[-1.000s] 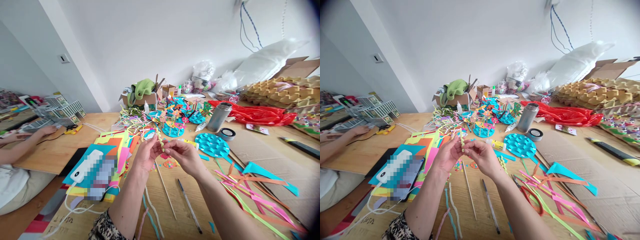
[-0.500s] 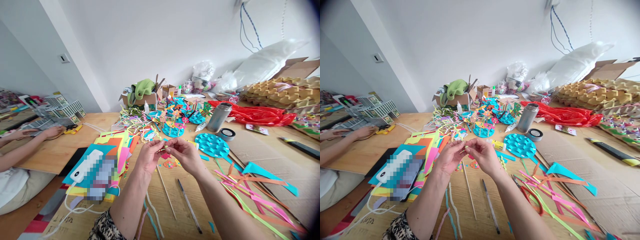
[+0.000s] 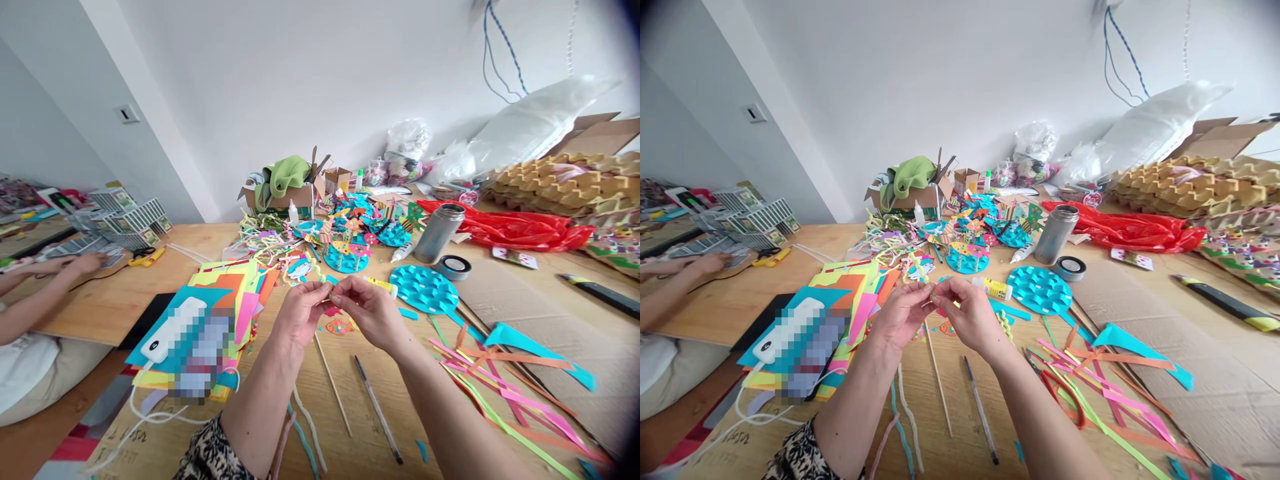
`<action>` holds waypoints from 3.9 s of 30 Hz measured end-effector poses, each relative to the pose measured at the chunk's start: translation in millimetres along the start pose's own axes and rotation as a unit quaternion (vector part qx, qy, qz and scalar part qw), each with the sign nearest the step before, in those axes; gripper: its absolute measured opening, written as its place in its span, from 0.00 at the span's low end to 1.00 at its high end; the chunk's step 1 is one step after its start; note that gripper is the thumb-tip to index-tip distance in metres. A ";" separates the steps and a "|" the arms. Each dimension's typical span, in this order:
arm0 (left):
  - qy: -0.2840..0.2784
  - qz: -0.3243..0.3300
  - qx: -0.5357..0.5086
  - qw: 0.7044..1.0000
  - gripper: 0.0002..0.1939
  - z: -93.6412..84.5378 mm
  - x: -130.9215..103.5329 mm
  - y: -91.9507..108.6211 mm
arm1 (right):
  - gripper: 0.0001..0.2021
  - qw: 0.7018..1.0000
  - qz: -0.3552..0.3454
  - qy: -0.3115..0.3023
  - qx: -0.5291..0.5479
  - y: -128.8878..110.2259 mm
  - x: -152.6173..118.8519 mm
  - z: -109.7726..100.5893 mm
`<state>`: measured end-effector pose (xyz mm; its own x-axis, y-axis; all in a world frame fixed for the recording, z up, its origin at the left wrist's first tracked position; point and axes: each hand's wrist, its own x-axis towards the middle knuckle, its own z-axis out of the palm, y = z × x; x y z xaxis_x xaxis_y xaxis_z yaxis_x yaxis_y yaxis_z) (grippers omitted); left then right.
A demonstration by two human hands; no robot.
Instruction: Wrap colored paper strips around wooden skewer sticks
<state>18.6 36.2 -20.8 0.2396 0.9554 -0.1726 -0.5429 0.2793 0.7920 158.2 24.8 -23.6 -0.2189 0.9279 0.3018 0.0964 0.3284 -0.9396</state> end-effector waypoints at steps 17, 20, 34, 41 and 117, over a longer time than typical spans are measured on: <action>0.003 0.133 0.121 0.984 0.08 4.4 -4.6 2.6 | 0.20 0.983 0.141 -0.014 0.121 -10.3 2.6 -1.5; 0.006 0.144 0.142 0.979 0.09 5.4 -5.0 2.9 | 0.20 0.981 0.149 0.012 0.127 -9.8 3.0 -0.8; 0.018 0.145 0.244 0.959 0.09 2.8 -5.3 5.7 | 0.19 0.985 0.145 -0.038 0.080 -11.1 2.5 -8.1; -0.028 0.100 0.305 0.947 0.08 4.2 -7.5 6.0 | 0.18 0.986 0.120 0.021 0.110 -9.7 3.5 -19.5; -0.041 0.045 0.127 0.990 0.18 5.9 -17.3 24.3 | 0.17 0.910 0.181 0.061 -0.369 -0.2 -21.8 -98.0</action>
<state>6.0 26.0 4.9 0.2697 0.9614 -0.0553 -0.3479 0.1508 0.9253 258.1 21.8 -14.2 0.0618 0.9967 0.0522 0.7763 -0.0151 -0.6302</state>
